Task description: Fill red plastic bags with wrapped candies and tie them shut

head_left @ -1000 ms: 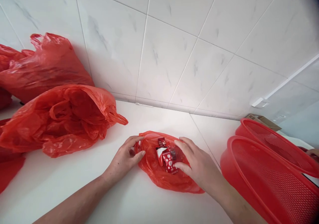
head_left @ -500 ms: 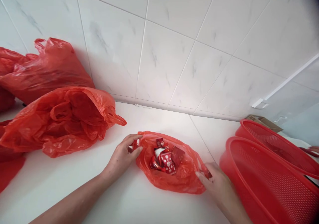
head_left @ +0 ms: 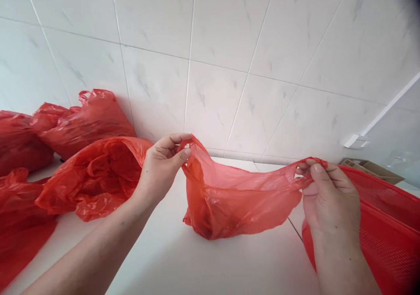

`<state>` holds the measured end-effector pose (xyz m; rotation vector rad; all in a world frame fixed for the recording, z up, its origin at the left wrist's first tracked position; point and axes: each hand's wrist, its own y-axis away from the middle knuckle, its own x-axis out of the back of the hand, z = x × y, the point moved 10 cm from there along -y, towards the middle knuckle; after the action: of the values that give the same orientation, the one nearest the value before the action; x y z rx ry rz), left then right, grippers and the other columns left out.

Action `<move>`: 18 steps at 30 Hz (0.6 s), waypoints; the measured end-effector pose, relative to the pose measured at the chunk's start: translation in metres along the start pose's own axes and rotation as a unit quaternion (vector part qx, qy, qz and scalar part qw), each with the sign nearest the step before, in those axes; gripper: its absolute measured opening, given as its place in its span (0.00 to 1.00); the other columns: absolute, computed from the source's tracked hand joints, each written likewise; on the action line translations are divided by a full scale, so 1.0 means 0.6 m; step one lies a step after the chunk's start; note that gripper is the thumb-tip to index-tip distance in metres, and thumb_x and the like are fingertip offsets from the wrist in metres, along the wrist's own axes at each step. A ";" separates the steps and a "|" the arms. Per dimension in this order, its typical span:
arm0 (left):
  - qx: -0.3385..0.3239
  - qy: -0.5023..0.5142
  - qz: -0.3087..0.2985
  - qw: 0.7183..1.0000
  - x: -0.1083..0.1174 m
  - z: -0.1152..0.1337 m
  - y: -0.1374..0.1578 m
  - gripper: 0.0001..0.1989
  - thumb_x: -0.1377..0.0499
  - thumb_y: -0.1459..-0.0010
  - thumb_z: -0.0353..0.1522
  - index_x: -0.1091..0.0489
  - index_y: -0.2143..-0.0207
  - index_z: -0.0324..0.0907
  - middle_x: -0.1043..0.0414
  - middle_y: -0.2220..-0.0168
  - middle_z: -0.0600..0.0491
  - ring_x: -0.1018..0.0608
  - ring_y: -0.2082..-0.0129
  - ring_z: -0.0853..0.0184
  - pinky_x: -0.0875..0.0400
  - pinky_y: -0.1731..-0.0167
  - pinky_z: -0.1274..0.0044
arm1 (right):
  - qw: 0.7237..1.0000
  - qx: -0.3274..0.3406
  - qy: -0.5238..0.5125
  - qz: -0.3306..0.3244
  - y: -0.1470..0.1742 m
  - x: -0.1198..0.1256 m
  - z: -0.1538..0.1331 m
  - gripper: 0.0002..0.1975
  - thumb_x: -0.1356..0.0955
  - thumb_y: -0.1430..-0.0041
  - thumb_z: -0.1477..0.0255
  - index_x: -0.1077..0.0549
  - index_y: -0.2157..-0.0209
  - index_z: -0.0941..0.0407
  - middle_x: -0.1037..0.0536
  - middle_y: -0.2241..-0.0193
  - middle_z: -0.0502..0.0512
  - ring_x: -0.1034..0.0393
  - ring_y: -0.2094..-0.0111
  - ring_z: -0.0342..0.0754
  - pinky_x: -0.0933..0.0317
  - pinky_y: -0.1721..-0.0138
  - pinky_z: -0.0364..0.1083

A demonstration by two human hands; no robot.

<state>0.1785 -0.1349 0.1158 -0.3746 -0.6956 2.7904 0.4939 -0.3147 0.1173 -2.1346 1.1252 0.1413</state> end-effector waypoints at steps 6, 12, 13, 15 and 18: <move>-0.057 -0.036 0.010 0.998 0.037 0.058 0.003 0.17 0.36 0.49 0.33 0.30 0.55 0.46 0.27 0.55 0.51 0.26 0.68 0.71 0.27 0.68 0.78 | 0.999 0.015 0.045 0.017 0.016 0.029 0.013 0.07 0.29 0.47 0.68 0.25 0.66 0.55 0.25 0.67 0.52 0.30 0.66 0.43 0.37 0.63 0.45; -0.013 -0.213 -0.058 0.975 0.095 -0.037 0.050 0.46 0.32 0.57 0.42 0.51 0.38 0.55 0.43 0.40 0.47 0.27 0.53 0.55 0.28 0.58 0.63 | 0.966 -0.072 0.096 -0.228 0.056 0.013 0.113 0.49 0.30 0.65 0.41 0.45 0.41 0.42 0.42 0.40 0.57 0.48 0.39 0.58 0.46 0.44 0.57; 0.018 -0.219 -0.078 0.973 0.100 -0.073 0.067 0.48 0.33 0.56 0.43 0.55 0.37 0.54 0.46 0.38 0.45 0.31 0.48 0.52 0.31 0.53 0.60 | 0.951 -0.090 0.110 -0.274 0.071 0.009 0.130 0.54 0.30 0.68 0.40 0.50 0.39 0.41 0.47 0.37 0.58 0.52 0.37 0.59 0.49 0.42 0.58; 0.078 -0.199 -0.136 0.967 0.093 -0.140 0.107 0.50 0.35 0.54 0.45 0.59 0.35 0.52 0.50 0.36 0.42 0.39 0.40 0.48 0.36 0.48 0.58 | 0.907 -0.144 0.158 -0.363 0.111 -0.004 0.161 0.61 0.28 0.70 0.43 0.59 0.36 0.40 0.54 0.34 0.59 0.57 0.35 0.61 0.53 0.40 0.60; 0.174 -0.161 -0.216 0.947 0.053 -0.220 0.169 0.54 0.31 0.58 0.43 0.60 0.34 0.51 0.49 0.36 0.41 0.46 0.36 0.48 0.46 0.42 0.56 | 0.828 -0.221 0.233 -0.459 0.176 -0.021 0.178 0.68 0.20 0.73 0.59 0.62 0.36 0.39 0.58 0.33 0.57 0.61 0.35 0.63 0.56 0.40 0.62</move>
<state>0.1716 -0.1569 -0.0519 0.2784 -0.2821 2.4921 0.4294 -0.2772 -0.0137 -2.9974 0.1594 -0.6561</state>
